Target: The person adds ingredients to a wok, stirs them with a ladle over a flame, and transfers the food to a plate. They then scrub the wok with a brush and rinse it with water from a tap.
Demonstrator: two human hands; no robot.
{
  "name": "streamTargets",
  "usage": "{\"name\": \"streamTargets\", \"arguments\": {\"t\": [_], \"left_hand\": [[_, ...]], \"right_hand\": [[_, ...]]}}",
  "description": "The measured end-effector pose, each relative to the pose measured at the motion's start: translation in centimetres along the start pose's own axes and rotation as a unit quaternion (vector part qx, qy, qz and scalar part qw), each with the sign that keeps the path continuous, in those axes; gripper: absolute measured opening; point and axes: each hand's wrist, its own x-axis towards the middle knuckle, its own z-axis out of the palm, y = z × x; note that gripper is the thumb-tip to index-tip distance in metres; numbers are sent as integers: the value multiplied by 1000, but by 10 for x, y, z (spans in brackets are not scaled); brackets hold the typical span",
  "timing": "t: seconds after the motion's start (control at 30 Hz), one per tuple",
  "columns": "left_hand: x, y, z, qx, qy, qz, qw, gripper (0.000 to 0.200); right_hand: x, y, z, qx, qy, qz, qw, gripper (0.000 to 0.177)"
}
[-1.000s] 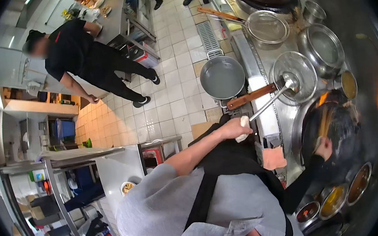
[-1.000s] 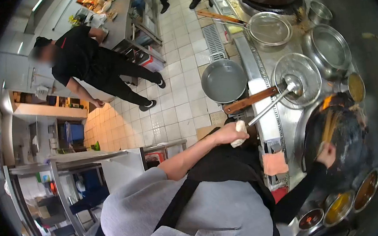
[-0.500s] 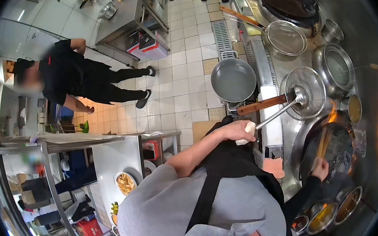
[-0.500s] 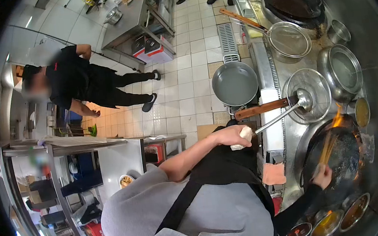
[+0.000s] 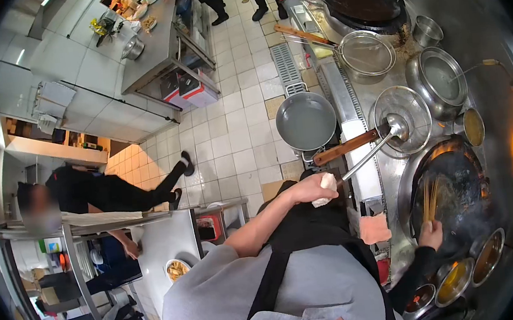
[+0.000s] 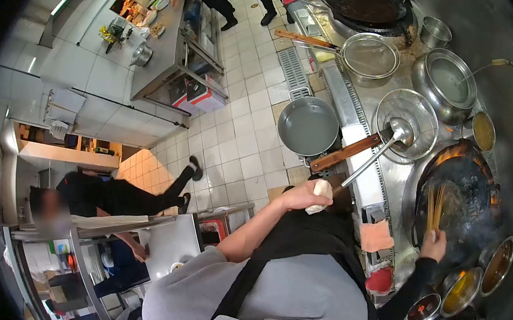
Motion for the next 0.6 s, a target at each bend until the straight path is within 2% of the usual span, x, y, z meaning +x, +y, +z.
{"name": "streamTargets", "arguments": {"t": [0.03, 0.07, 0.13, 0.2, 0.27, 0.33, 0.4, 0.43, 0.47, 0.5, 0.53, 0.57, 0.6], "left_hand": [[4, -6, -1, 9, -15, -8, 1000, 56], [0, -6, 2, 7, -22, -14, 1000, 55], [9, -1, 10, 5, -42, -15, 999, 54], [23, -11, 21, 56, -73, -5, 996, 47], [17, 10, 31, 94, -94, -9, 991, 45], [14, 19, 37, 77, -105, -6, 991, 44], [19, 12, 39, 48, -108, 10, 993, 40], [20, 7, 38, 30, -95, 13, 995, 40], [19, 3, 38, 13, -83, 14, 996, 39], [18, -2, 39, 9, -69, 12, 997, 39], [18, -4, 39, 9, -62, 12, 998, 39], [12, 6, 37, -2, -85, -1, 996, 38], [18, -4, 37, 26, -87, -21, 996, 38]], "right_hand": [[21, 7, -18, -96, -34, 30, 994, 31], [35, 17, -40, -195, -69, 67, 976, 32], [101, 64, -21, -210, 60, 96, 971, 35], [128, 35, -11, -176, 105, 124, 971, 45], [112, -12, 8, -170, 98, 149, 969, 47], [61, -37, 24, -219, 92, 102, 966, 38], [-6, -22, 23, -196, 88, -4, 977, 35], [-39, -11, 3, -200, 57, -26, 978, 36], [-64, -3, -21, -204, 25, -45, 978, 37], [-58, 23, -42, -209, -2, -8, 978, 37], [-43, 24, -67, -227, 51, -161, 959, 35], [-27, 20, -92, -260, 117, -304, 909, 33], [15, 34, -96, -233, 21, -147, 961, 32]]}}
